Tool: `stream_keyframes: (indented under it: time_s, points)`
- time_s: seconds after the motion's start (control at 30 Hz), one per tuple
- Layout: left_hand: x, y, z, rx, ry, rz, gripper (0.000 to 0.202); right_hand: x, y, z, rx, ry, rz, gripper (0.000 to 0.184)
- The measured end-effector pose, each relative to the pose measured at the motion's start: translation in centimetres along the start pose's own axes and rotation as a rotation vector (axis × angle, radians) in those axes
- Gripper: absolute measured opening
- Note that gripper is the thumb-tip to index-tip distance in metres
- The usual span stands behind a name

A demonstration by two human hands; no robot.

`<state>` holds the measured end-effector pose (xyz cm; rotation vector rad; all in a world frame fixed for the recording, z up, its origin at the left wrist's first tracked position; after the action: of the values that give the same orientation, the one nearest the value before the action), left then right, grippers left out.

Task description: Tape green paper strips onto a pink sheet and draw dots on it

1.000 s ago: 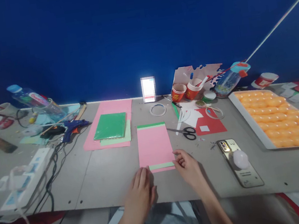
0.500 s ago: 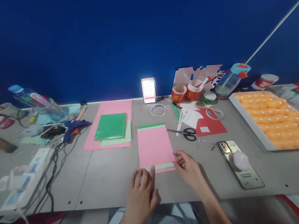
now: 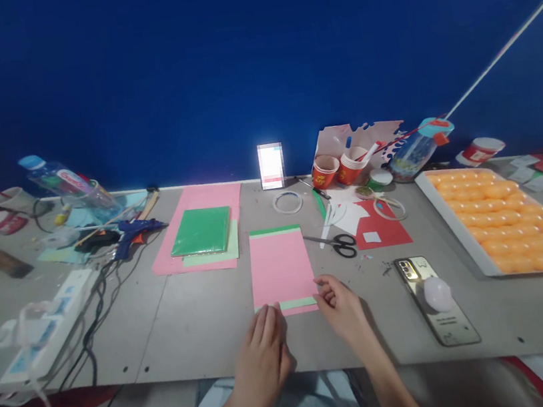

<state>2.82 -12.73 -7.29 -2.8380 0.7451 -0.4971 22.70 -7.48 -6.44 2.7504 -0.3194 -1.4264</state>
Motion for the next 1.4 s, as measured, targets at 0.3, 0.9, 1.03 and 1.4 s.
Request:
stream_keyframes:
  time_s: [0.3,0.9,1.03,1.4]
  points:
    - [-0.2,0.1,-0.1,-0.117,0.079,-0.037,0.068,-0.1,0.1,-0.1,0.009,-0.004,-0.009,0.031]
    - [0.0,-0.3,-0.6,-0.182,0.119,-0.048,0.068,-0.1,0.1,-0.3,-0.044,-0.005,0.003,0.034]
    - [0.3,-0.4,-0.4,-0.189,0.155,-0.061,0.071,-0.2,0.1,-0.3,-0.030,-0.006,0.005,0.036]
    - [0.5,-1.0,-0.7,-0.200,0.193,-0.072,0.066,0.0,-0.1,-0.2,-0.024,-0.010,-0.017,0.035]
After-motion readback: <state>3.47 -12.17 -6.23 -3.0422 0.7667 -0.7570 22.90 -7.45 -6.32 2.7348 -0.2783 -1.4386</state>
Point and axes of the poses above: each hand's wrist, its own y-axis away from the middle knuckle, its own z-axis out of the palm, x = y × z, the point moved 1 cm from there along -y, towards the middle knuckle, and after that the axes turned 10 degrees about y, right-handed, at the moved point
